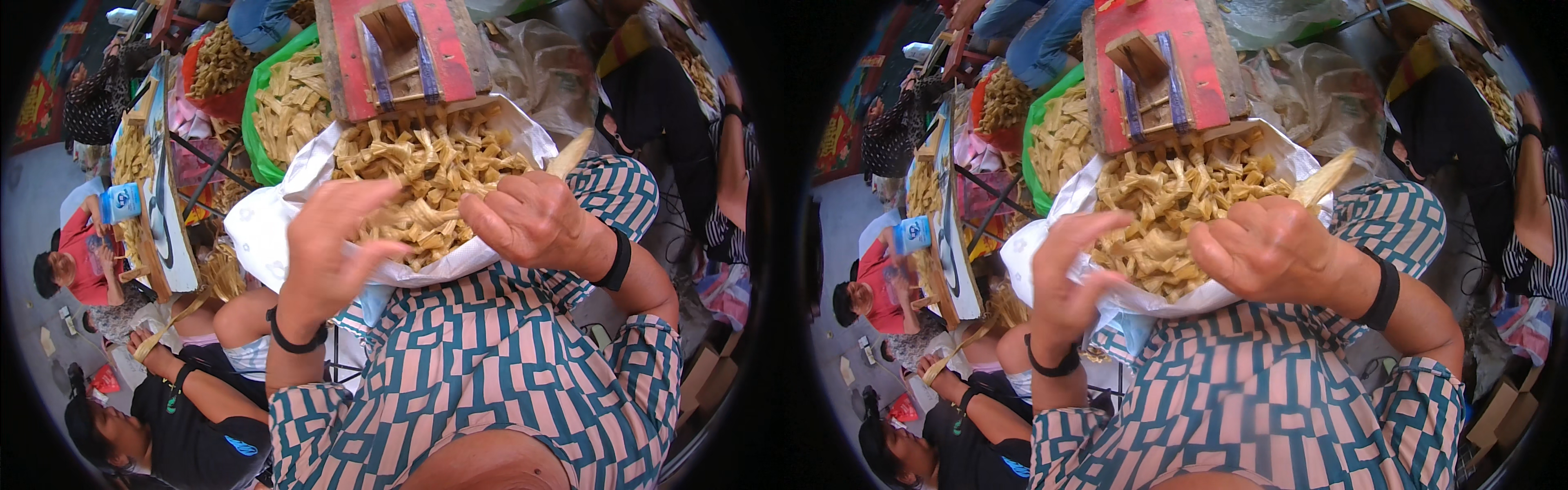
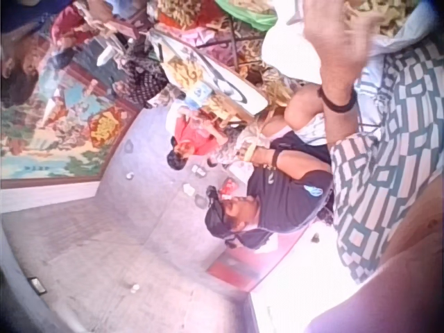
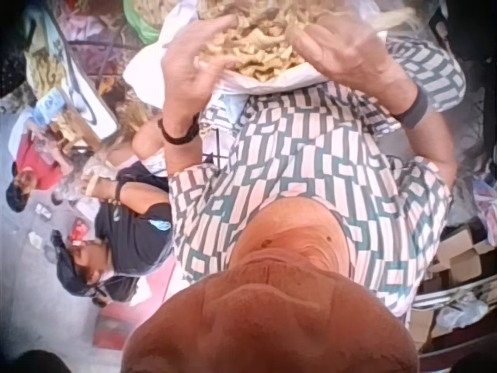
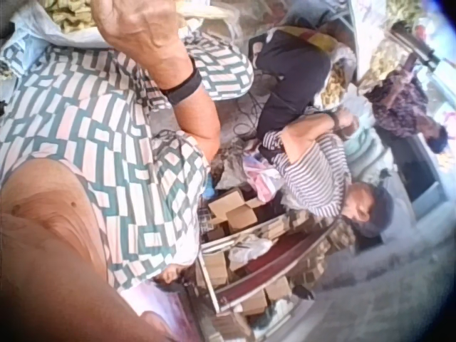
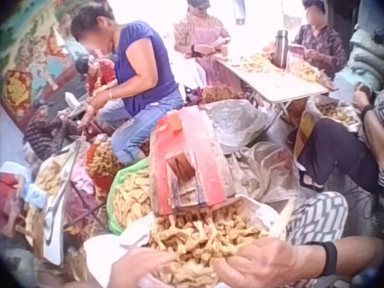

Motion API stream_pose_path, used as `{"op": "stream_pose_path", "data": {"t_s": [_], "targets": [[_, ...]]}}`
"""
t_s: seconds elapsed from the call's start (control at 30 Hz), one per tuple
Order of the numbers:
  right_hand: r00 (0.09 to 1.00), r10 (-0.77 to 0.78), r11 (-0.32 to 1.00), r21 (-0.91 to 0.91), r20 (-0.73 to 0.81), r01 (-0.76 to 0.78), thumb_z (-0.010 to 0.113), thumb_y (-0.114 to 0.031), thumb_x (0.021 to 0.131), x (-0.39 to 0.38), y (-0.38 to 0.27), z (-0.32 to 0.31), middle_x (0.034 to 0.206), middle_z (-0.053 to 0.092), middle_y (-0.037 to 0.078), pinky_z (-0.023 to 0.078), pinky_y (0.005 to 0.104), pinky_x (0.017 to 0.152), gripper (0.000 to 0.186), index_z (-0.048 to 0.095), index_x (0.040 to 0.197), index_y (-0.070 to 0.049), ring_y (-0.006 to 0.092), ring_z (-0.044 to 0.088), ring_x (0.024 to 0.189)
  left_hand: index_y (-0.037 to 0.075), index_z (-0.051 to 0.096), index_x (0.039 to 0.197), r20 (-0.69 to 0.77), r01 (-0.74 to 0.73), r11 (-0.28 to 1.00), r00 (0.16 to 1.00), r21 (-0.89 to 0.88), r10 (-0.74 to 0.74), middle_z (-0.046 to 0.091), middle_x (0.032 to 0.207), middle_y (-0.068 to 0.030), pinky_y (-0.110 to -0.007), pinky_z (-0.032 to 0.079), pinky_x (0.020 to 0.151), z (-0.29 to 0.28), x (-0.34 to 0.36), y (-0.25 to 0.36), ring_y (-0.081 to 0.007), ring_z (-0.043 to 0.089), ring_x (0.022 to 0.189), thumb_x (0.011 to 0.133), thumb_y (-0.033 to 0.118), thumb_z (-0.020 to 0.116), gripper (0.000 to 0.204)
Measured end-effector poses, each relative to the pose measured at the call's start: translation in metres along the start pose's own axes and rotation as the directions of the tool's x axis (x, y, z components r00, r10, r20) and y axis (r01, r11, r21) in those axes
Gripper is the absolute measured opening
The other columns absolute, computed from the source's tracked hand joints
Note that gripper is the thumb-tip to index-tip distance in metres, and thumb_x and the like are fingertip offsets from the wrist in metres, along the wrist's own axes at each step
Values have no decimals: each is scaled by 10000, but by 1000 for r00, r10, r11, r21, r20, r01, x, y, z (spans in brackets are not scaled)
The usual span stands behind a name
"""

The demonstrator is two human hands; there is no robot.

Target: Manually twist and shape strips of dough into traditional snacks.

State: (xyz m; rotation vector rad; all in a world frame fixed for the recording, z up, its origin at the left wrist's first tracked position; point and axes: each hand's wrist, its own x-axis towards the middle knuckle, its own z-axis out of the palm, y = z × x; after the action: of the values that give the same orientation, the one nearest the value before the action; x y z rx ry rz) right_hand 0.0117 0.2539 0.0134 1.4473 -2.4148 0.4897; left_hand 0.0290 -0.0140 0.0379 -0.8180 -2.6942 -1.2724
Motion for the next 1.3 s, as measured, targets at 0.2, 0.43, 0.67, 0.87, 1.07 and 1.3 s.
{"op": "stream_pose_path", "data": {"t_s": [0.2,0.43,0.67,0.87,1.07,1.3], "targets": [[996,-82,997,7,17,82,638,-127,747,-5,2,14,580,429,-21,381,279,433,185,596,894,-23,125,529,531,43,644,963,371,-213,925,924,313,87,609,858,-88,-390,477,678,37,7,-4,-279,606,804,759,151,706,239],[983,53,959,264,175,-99,632,-126,803,-16,29,6,637,537,17,460,308,457,96,552,824,-77,163,597,576,78,614,861,265,-194,910,959,368,97,539,761,-71,-374,458,649,26,17,-19,-257,566,746,797,143,676,111],[971,200,975,127,-128,-184,616,-127,935,38,110,25,652,510,54,462,353,476,91,550,908,-71,209,563,564,14,692,1064,-105,93,994,990,-59,-99,607,774,-97,-356,438,623,17,89,-77,-227,559,700,944,119,653,164],[943,174,983,-6,-283,-183,620,-120,934,64,157,58,694,590,100,495,388,523,78,553,907,-91,266,646,627,-7,689,1010,-230,193,976,950,-103,-212,663,839,-126,-330,486,676,36,117,-112,-233,623,727,947,107,640,140],[893,440,898,55,-98,-436,635,-170,953,16,175,58,681,610,126,497,424,547,92,589,950,-91,327,645,640,-25,709,1118,-187,412,901,883,-135,-431,664,854,6,-190,443,653,14,82,-134,-56,574,737,965,89,628,208],[967,164,983,114,-197,-144,648,-96,875,30,111,25,731,613,72,532,341,548,110,629,979,-66,232,652,633,-5,719,1158,-132,146,983,978,-110,-160,723,915,-108,-280,496,650,0,49,-39,-115,647,732,965,195,648,287]]}}
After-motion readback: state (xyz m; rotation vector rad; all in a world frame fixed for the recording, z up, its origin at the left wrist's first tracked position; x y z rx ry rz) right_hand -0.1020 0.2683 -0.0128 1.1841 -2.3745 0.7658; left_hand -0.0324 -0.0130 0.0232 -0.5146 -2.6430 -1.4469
